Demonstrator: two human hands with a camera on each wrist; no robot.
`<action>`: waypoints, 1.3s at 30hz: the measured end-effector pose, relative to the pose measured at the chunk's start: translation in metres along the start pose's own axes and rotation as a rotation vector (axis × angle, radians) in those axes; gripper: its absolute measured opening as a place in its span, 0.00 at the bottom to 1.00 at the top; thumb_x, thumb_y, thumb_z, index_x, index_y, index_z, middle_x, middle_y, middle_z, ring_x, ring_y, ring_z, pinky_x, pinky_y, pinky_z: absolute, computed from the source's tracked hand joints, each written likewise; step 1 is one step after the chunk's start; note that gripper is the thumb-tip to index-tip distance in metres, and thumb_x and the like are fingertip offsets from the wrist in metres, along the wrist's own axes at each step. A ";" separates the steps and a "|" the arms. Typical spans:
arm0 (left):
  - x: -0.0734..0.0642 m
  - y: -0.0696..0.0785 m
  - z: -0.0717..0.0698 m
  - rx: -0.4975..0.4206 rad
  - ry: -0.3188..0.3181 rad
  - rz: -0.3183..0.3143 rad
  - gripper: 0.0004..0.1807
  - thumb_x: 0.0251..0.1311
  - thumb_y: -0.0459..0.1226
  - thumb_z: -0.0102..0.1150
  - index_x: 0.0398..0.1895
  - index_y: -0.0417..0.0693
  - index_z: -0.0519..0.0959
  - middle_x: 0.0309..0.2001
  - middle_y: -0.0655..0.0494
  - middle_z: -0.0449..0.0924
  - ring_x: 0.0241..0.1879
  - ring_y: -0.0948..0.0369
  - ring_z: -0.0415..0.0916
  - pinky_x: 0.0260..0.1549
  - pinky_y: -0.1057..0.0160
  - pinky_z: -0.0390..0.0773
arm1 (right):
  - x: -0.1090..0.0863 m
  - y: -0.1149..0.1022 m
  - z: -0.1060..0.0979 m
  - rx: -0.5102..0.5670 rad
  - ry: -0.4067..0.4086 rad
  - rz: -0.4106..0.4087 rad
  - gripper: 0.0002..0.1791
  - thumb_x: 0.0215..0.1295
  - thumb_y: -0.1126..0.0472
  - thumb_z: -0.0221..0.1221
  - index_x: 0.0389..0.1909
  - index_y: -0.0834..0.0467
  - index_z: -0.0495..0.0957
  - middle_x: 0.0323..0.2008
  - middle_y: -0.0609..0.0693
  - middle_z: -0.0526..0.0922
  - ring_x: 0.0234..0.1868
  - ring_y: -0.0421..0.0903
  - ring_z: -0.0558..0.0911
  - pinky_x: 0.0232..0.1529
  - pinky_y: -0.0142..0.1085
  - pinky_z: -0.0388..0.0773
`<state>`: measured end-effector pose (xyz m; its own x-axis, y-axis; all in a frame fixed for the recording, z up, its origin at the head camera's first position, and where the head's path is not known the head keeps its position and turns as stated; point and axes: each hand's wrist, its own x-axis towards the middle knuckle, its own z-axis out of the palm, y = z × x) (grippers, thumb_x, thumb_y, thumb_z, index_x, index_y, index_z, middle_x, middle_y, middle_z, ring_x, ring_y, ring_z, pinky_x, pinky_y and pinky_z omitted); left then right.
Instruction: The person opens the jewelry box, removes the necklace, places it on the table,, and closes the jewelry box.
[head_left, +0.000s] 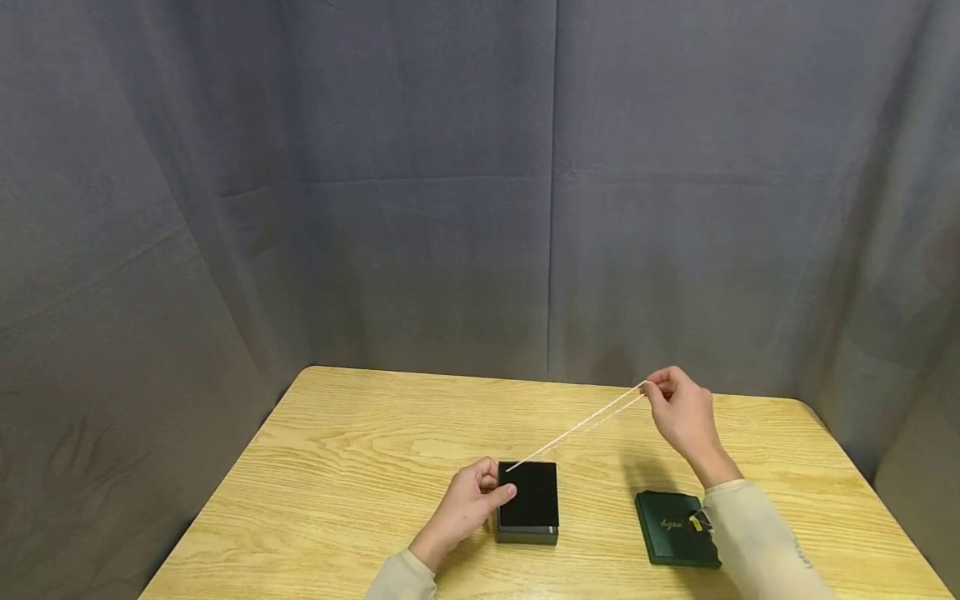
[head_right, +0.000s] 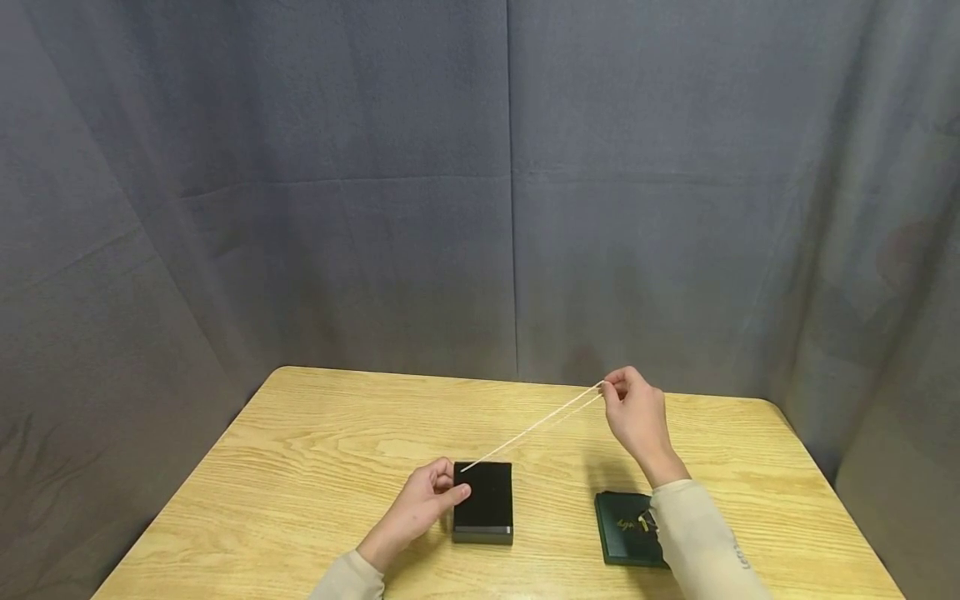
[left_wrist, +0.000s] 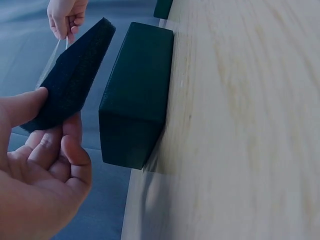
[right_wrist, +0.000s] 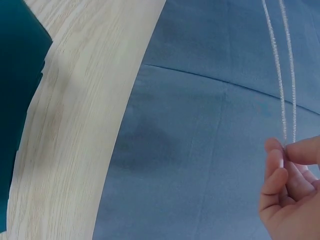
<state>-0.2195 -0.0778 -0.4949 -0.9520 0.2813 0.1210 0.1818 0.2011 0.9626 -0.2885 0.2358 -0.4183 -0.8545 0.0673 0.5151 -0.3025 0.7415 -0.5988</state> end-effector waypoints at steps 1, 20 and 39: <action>0.000 0.000 0.000 0.001 -0.001 -0.003 0.12 0.58 0.32 0.62 0.28 0.41 0.67 0.16 0.61 0.60 0.17 0.65 0.57 0.20 0.70 0.60 | 0.000 0.000 -0.001 0.000 -0.005 0.005 0.05 0.67 0.62 0.56 0.36 0.61 0.76 0.27 0.52 0.83 0.22 0.44 0.74 0.21 0.34 0.68; -0.002 0.004 0.001 -0.003 -0.096 0.050 0.08 0.60 0.32 0.61 0.30 0.39 0.71 0.21 0.61 0.74 0.21 0.68 0.65 0.24 0.70 0.66 | 0.005 0.000 -0.011 -0.007 0.042 0.025 0.06 0.68 0.62 0.54 0.36 0.62 0.76 0.25 0.54 0.82 0.20 0.45 0.72 0.20 0.35 0.67; 0.001 0.002 0.002 0.016 -0.121 0.026 0.04 0.60 0.30 0.60 0.33 0.40 0.74 0.29 0.52 0.82 0.26 0.66 0.72 0.30 0.69 0.70 | 0.008 -0.002 -0.014 0.015 0.109 0.070 0.08 0.68 0.60 0.54 0.37 0.61 0.76 0.29 0.55 0.84 0.27 0.46 0.76 0.26 0.35 0.68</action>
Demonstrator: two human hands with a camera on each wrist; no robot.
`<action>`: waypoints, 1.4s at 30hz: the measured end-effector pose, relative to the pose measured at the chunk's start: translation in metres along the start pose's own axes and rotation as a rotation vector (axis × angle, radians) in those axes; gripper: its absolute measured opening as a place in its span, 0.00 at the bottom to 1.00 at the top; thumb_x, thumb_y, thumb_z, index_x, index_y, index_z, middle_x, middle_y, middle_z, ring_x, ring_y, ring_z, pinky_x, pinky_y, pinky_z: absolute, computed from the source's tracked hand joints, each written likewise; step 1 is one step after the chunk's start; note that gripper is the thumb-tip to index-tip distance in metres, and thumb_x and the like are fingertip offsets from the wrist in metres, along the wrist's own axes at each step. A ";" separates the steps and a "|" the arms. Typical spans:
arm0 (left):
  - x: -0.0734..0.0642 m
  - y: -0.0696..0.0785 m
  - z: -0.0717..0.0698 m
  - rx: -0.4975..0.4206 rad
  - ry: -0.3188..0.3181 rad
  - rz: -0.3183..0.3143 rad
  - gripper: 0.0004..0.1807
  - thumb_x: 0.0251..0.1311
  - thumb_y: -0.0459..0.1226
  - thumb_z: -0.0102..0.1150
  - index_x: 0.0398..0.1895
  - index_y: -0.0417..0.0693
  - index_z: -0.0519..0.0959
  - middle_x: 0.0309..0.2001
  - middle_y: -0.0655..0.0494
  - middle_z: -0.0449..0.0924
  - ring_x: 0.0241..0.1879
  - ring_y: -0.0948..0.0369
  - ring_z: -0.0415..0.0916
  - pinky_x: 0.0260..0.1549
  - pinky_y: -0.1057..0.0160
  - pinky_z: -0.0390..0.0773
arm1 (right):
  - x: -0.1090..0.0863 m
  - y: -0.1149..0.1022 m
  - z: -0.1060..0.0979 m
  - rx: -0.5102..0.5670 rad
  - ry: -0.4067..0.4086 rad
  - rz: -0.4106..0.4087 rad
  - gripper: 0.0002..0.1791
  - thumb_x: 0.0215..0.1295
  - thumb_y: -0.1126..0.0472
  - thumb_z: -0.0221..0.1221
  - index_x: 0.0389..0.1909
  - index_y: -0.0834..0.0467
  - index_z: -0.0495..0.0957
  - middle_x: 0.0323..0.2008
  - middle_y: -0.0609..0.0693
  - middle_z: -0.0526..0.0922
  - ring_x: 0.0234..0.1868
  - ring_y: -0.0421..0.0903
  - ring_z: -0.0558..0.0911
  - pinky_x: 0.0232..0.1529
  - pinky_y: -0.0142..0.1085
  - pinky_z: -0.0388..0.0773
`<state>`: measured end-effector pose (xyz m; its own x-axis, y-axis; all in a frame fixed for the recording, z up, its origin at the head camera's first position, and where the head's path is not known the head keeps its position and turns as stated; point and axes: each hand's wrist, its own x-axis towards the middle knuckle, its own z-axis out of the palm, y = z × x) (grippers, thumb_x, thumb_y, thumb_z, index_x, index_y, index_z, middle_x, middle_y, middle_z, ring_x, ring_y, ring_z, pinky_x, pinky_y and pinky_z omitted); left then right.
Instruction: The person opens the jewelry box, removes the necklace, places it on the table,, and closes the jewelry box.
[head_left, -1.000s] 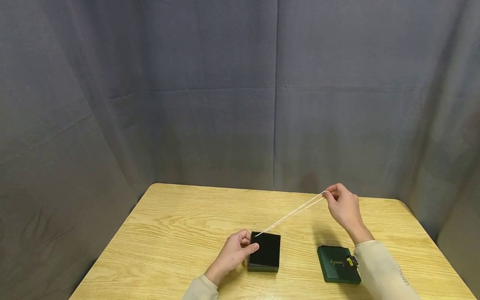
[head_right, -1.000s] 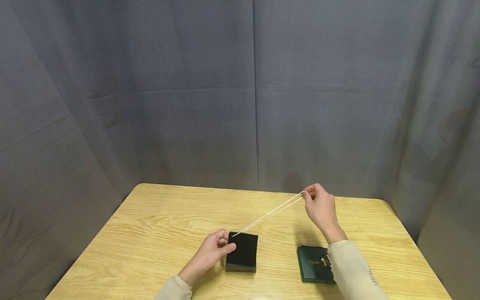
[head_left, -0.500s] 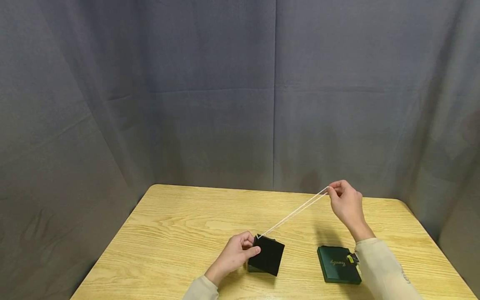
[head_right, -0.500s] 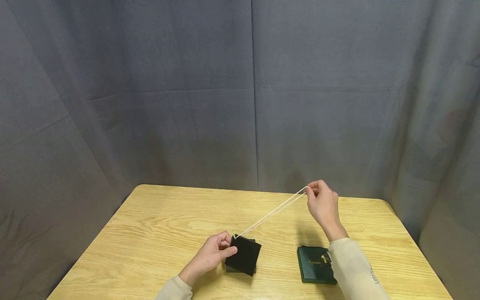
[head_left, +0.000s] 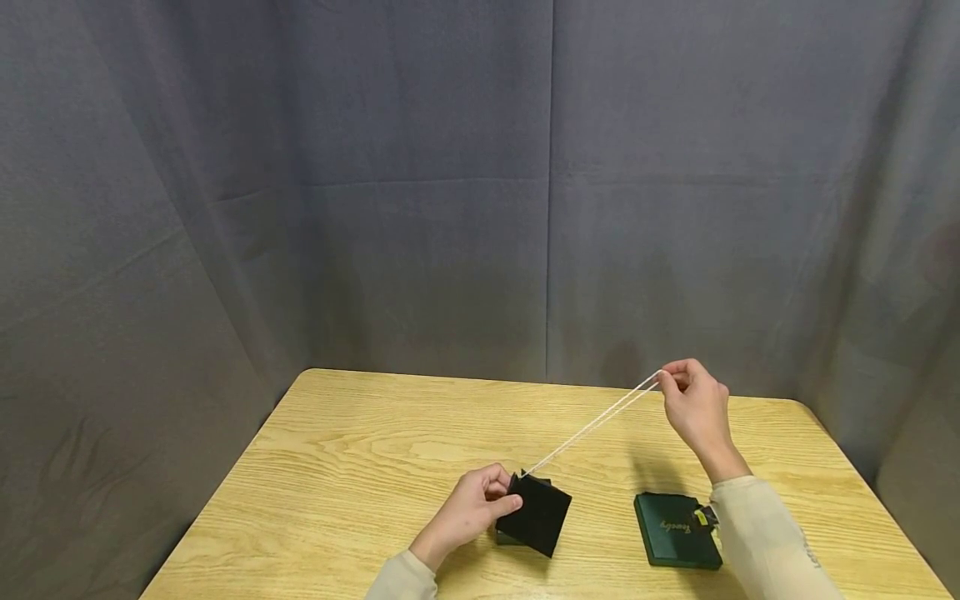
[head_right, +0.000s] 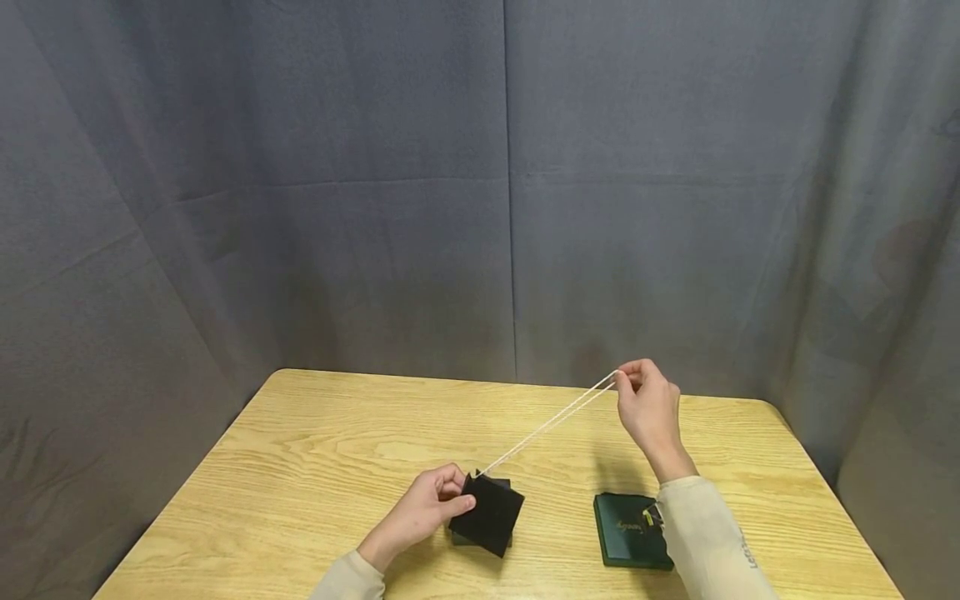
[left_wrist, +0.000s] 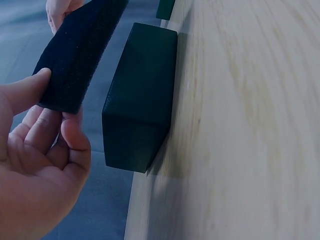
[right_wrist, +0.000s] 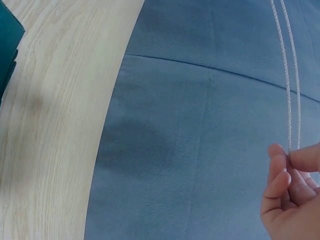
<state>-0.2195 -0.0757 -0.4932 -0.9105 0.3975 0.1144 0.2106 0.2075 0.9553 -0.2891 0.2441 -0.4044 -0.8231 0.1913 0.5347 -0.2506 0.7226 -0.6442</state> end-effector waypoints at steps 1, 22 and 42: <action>0.000 0.000 0.000 0.003 -0.001 0.002 0.04 0.60 0.30 0.60 0.33 0.39 0.74 0.29 0.51 0.83 0.26 0.66 0.73 0.30 0.69 0.71 | 0.000 0.000 0.000 0.001 -0.002 0.006 0.08 0.69 0.60 0.54 0.37 0.61 0.76 0.29 0.55 0.84 0.27 0.46 0.76 0.26 0.35 0.68; -0.012 0.032 -0.009 0.020 0.086 -0.013 0.08 0.59 0.29 0.61 0.30 0.36 0.70 0.16 0.61 0.59 0.18 0.66 0.56 0.21 0.69 0.59 | 0.004 0.024 -0.019 -0.160 -0.279 -0.021 0.08 0.69 0.64 0.50 0.37 0.66 0.73 0.28 0.57 0.79 0.23 0.47 0.74 0.21 0.38 0.70; -0.014 0.043 -0.008 0.024 0.134 -0.032 0.08 0.57 0.30 0.62 0.29 0.36 0.71 0.18 0.61 0.65 0.21 0.67 0.61 0.24 0.69 0.63 | -0.043 0.015 0.040 -0.227 -0.606 -0.182 0.05 0.61 0.71 0.56 0.26 0.61 0.76 0.22 0.48 0.76 0.20 0.40 0.70 0.22 0.35 0.70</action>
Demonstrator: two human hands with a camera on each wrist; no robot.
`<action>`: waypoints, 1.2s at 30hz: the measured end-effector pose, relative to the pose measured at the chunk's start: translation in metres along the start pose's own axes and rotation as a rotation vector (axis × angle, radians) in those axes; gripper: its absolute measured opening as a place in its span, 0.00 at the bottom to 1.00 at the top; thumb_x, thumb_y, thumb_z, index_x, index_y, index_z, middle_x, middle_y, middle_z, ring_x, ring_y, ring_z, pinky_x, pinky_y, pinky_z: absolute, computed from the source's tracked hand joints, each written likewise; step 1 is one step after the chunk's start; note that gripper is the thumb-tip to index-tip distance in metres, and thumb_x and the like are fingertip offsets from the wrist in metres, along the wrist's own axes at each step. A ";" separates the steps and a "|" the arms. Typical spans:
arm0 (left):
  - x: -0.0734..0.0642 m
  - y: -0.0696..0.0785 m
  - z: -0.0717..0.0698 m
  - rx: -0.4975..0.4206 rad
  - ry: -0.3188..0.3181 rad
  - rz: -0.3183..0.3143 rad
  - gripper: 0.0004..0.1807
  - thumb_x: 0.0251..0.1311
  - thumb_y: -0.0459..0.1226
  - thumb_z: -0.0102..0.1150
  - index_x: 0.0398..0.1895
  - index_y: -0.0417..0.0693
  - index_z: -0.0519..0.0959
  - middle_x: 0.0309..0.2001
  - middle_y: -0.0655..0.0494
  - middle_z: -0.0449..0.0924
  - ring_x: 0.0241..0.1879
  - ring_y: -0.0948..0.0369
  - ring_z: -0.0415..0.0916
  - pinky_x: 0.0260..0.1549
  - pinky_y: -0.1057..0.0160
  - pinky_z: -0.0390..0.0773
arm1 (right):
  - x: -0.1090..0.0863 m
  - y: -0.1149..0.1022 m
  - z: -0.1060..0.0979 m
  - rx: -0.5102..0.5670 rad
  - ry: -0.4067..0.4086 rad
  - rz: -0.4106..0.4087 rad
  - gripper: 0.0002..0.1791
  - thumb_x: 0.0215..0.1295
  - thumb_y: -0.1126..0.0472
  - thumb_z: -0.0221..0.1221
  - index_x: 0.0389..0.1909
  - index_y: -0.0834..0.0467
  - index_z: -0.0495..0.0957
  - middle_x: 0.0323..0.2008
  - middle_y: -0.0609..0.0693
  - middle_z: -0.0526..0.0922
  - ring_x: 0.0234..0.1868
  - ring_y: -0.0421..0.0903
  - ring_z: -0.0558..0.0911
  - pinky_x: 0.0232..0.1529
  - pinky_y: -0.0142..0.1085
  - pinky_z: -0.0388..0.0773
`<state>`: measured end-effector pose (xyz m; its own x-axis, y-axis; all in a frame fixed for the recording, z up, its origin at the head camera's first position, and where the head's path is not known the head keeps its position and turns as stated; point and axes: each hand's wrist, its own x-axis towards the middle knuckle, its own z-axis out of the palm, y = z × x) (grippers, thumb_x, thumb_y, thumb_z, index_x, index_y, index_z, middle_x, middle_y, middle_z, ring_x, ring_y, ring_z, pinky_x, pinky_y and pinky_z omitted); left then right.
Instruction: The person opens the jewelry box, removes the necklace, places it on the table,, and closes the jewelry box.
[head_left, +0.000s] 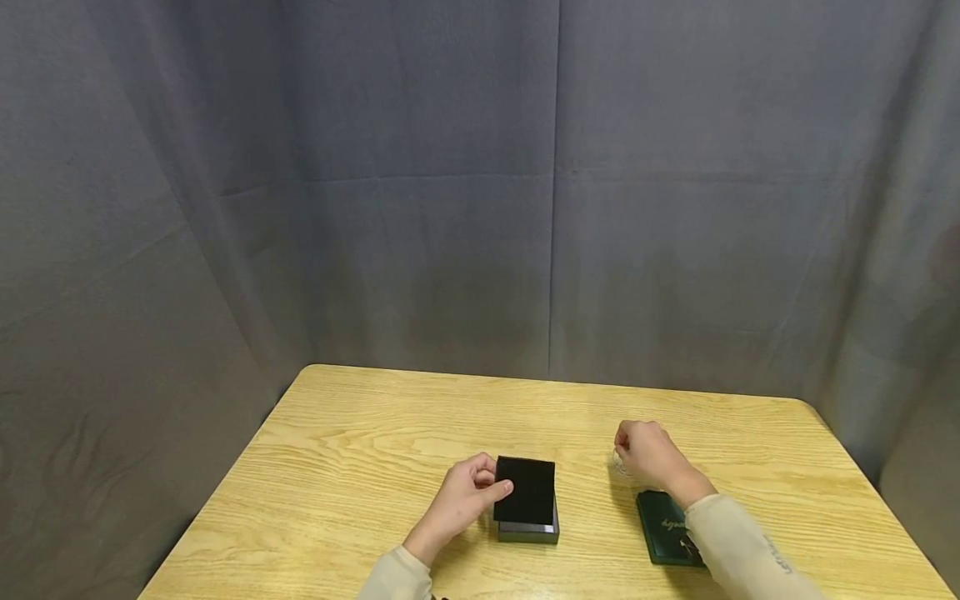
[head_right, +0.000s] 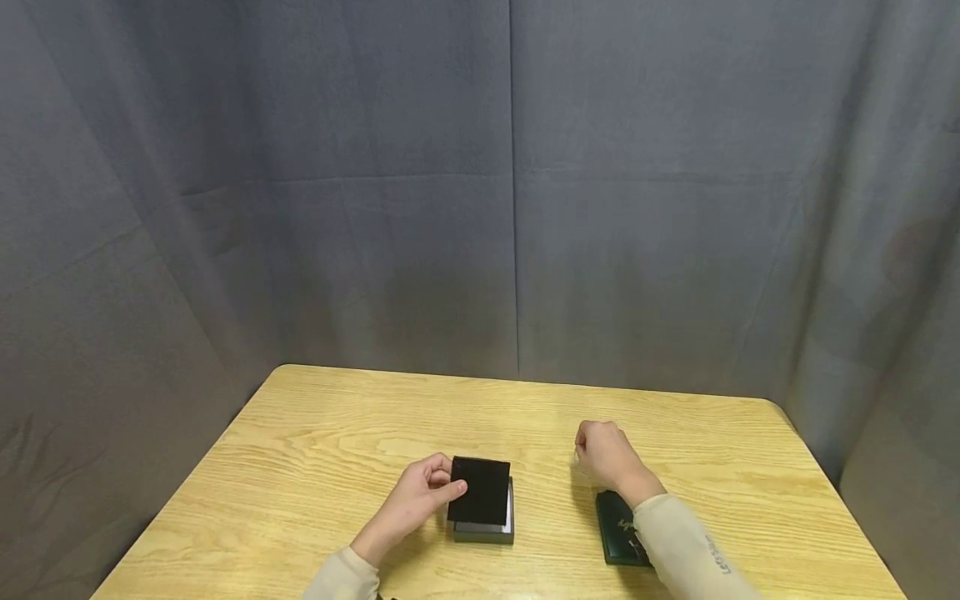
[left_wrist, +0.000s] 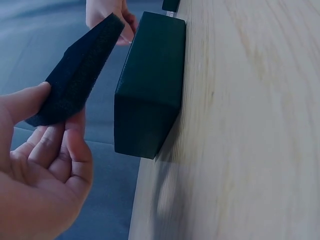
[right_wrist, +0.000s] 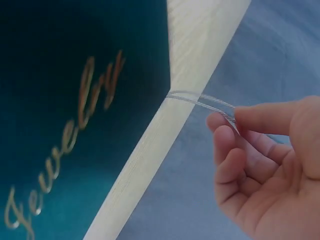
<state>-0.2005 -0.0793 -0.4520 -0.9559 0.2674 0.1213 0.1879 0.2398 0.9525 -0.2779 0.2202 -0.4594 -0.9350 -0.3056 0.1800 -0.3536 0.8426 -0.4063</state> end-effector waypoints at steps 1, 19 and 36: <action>0.000 0.000 0.000 -0.004 0.007 0.000 0.09 0.56 0.30 0.62 0.29 0.35 0.71 0.18 0.60 0.65 0.21 0.67 0.61 0.24 0.69 0.63 | 0.000 -0.002 0.001 0.003 -0.007 0.004 0.05 0.61 0.71 0.56 0.27 0.61 0.77 0.23 0.48 0.76 0.20 0.40 0.71 0.22 0.35 0.70; 0.015 -0.037 0.008 -0.017 0.029 -0.064 0.10 0.57 0.35 0.64 0.30 0.40 0.71 0.15 0.62 0.58 0.19 0.65 0.55 0.22 0.68 0.58 | 0.005 -0.019 0.018 -0.038 -0.088 -0.049 0.08 0.54 0.74 0.60 0.22 0.60 0.77 0.20 0.46 0.76 0.21 0.41 0.73 0.24 0.36 0.73; 0.016 -0.040 0.010 -0.045 0.031 -0.064 0.12 0.57 0.36 0.64 0.28 0.43 0.69 0.14 0.61 0.55 0.17 0.63 0.53 0.22 0.67 0.56 | 0.007 -0.025 0.020 -0.055 -0.140 -0.007 0.06 0.51 0.75 0.62 0.24 0.61 0.77 0.22 0.48 0.76 0.23 0.43 0.73 0.25 0.37 0.73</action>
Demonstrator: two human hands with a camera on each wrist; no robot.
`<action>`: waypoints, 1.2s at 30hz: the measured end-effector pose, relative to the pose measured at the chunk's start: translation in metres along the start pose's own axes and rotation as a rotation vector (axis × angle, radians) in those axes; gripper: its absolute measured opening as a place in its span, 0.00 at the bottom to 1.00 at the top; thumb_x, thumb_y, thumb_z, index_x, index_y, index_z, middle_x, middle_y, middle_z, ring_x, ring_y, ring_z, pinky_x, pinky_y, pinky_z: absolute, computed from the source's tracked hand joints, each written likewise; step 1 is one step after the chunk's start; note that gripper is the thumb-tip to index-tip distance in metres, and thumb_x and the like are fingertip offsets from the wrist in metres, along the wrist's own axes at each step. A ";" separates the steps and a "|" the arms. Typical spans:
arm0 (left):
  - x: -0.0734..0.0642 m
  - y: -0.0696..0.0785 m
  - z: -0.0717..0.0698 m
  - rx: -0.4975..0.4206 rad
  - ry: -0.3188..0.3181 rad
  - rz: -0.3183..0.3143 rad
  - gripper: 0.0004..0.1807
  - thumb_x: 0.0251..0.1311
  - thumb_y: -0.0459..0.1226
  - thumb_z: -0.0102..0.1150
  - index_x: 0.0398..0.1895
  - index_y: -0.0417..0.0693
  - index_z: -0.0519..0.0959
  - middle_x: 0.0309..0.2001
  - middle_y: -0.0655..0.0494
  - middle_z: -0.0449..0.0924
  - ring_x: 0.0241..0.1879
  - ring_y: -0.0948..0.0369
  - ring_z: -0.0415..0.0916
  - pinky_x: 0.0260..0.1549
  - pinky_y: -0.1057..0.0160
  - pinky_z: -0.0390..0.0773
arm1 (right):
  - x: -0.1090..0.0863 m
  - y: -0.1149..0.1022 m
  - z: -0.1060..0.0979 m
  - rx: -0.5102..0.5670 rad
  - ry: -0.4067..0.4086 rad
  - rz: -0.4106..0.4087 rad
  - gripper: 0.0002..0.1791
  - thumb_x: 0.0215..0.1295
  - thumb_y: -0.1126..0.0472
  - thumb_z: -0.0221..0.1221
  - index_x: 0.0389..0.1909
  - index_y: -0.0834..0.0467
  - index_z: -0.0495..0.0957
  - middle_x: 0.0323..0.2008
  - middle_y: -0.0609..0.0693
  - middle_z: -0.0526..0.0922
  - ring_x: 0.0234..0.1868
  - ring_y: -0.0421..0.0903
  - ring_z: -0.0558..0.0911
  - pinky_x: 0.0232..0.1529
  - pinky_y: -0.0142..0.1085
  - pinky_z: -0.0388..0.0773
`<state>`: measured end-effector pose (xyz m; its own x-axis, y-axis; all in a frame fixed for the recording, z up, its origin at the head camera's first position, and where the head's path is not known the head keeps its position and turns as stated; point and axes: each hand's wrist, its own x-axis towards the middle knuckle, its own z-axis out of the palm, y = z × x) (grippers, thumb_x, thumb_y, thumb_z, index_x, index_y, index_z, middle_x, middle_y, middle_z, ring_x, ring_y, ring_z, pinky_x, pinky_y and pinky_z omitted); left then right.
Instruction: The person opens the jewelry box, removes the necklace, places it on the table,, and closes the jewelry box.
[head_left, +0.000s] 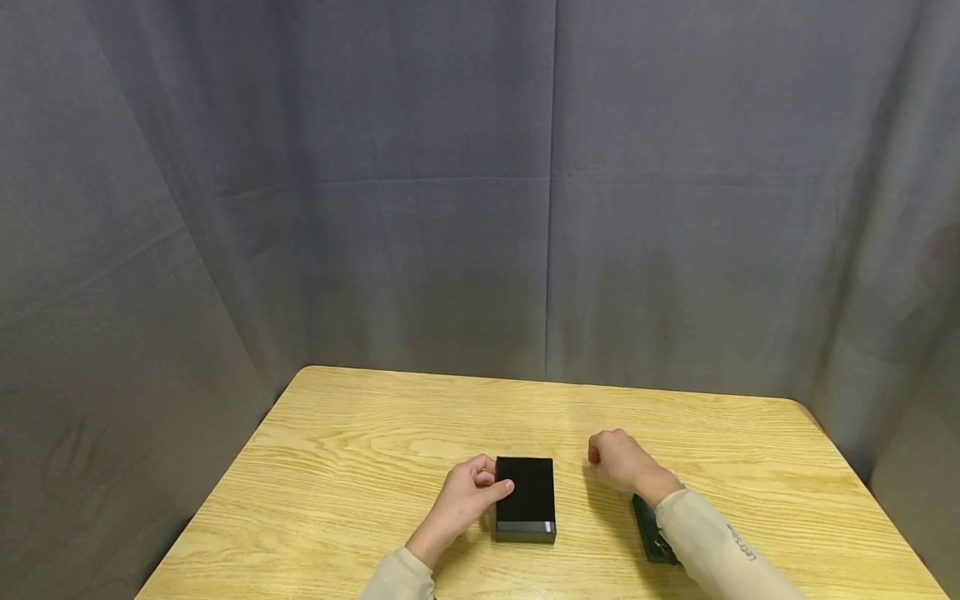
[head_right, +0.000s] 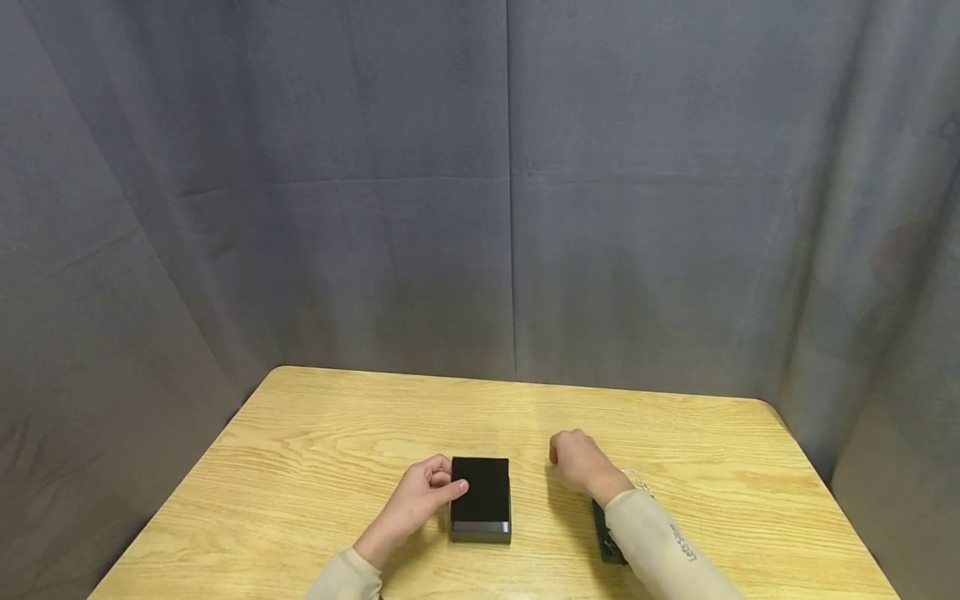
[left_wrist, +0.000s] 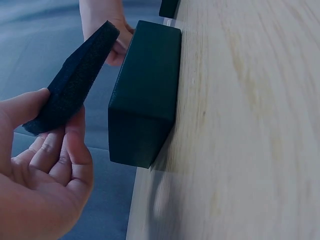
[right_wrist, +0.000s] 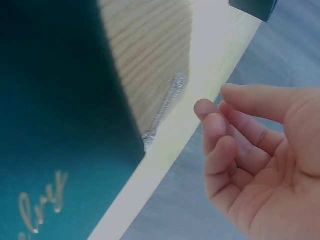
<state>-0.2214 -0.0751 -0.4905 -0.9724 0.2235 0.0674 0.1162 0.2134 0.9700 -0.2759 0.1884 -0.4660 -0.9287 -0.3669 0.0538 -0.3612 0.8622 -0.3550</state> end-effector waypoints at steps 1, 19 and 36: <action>0.000 0.000 0.000 0.002 0.000 0.000 0.13 0.57 0.36 0.64 0.27 0.43 0.69 0.14 0.61 0.55 0.17 0.63 0.53 0.22 0.67 0.56 | 0.000 -0.001 0.000 0.000 0.001 0.003 0.06 0.52 0.74 0.62 0.24 0.61 0.77 0.21 0.48 0.75 0.22 0.42 0.72 0.25 0.37 0.73; 0.001 0.000 0.001 0.012 -0.014 0.009 0.12 0.57 0.36 0.64 0.28 0.43 0.69 0.15 0.61 0.56 0.18 0.63 0.53 0.22 0.67 0.57 | -0.012 -0.028 -0.010 0.192 0.113 0.000 0.04 0.63 0.62 0.59 0.35 0.60 0.79 0.26 0.45 0.78 0.25 0.38 0.73 0.27 0.34 0.72; -0.006 0.013 0.001 -0.011 -0.022 0.019 0.08 0.59 0.32 0.61 0.33 0.37 0.73 0.17 0.61 0.66 0.20 0.65 0.59 0.23 0.69 0.62 | -0.030 -0.048 0.001 0.470 0.129 0.019 0.15 0.73 0.51 0.49 0.45 0.57 0.78 0.34 0.46 0.80 0.34 0.47 0.80 0.31 0.36 0.75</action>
<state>-0.2139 -0.0726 -0.4780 -0.9654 0.2482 0.0803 0.1318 0.1981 0.9713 -0.2310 0.1578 -0.4518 -0.9484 -0.2808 0.1473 -0.2943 0.6067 -0.7385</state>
